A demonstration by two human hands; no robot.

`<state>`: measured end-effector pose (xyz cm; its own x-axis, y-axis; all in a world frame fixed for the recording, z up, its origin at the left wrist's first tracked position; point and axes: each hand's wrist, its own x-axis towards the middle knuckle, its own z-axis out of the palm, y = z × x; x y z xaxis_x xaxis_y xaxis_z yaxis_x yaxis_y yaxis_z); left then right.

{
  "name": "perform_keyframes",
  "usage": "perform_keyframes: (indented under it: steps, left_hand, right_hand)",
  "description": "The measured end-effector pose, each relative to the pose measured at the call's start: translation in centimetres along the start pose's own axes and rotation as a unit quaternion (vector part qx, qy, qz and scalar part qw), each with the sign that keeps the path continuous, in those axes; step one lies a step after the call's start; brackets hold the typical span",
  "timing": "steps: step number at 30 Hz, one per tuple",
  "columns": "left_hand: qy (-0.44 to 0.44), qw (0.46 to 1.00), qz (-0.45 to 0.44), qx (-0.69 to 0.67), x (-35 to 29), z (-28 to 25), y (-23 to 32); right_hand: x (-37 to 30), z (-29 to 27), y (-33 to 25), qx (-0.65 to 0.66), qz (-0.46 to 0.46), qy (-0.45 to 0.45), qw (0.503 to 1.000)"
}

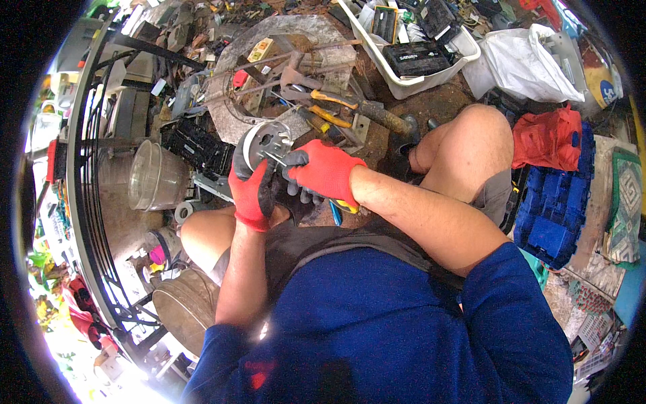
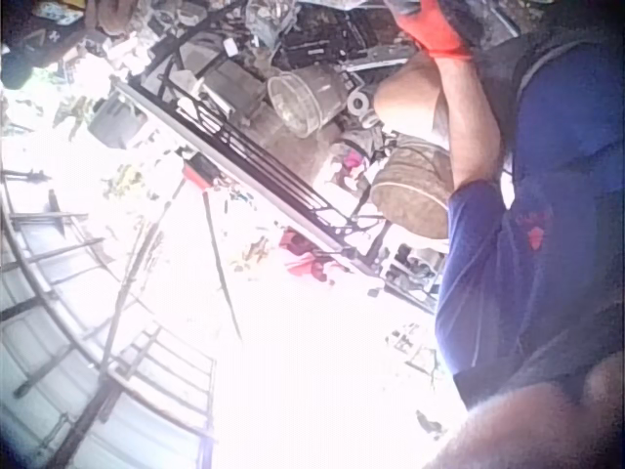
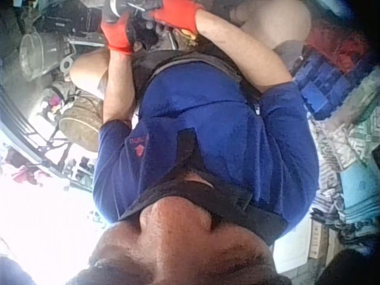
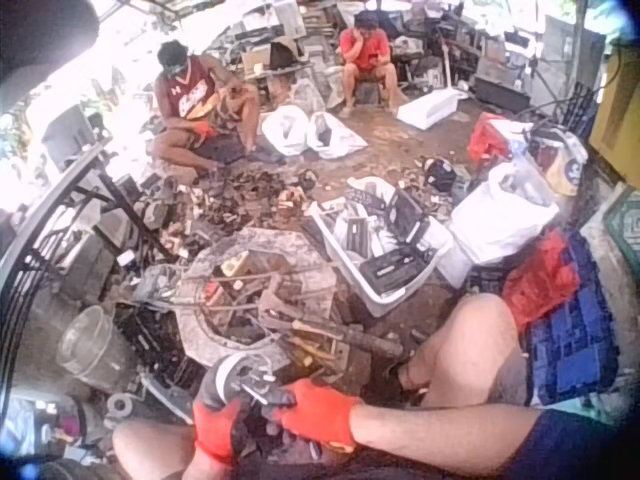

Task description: The person sits on the floor and uses a screwdriver to pry and adjust a white circular metal part. They repeatedly insert the tool into the part's center and edges, rotating it to manipulate internal components.

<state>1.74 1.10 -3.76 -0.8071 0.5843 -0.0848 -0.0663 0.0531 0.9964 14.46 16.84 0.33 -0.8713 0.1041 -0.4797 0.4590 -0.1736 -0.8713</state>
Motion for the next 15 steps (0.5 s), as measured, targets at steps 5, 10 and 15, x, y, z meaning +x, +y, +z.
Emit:
perform_keyframes:
  steps: [5,10,15]
  left_hand:
    - [-0.011,1.0,0.018,0.004,-0.03,-0.32,-0.67]
    - [-0.006,0.999,0.014,0.036,0.06,-0.18,-0.46]
    - [-0.005,0.999,0.011,0.03,-0.03,-0.18,-0.06]
  right_hand:
    - [-0.05,0.23,-0.01,0.035,-0.02,-0.006,0.999]
    - [0.27,0.03,0.46,-0.005,-0.018,-0.002,1.0]
    - [0.22,-0.13,0.12,-0.026,0.002,-0.009,1.0]
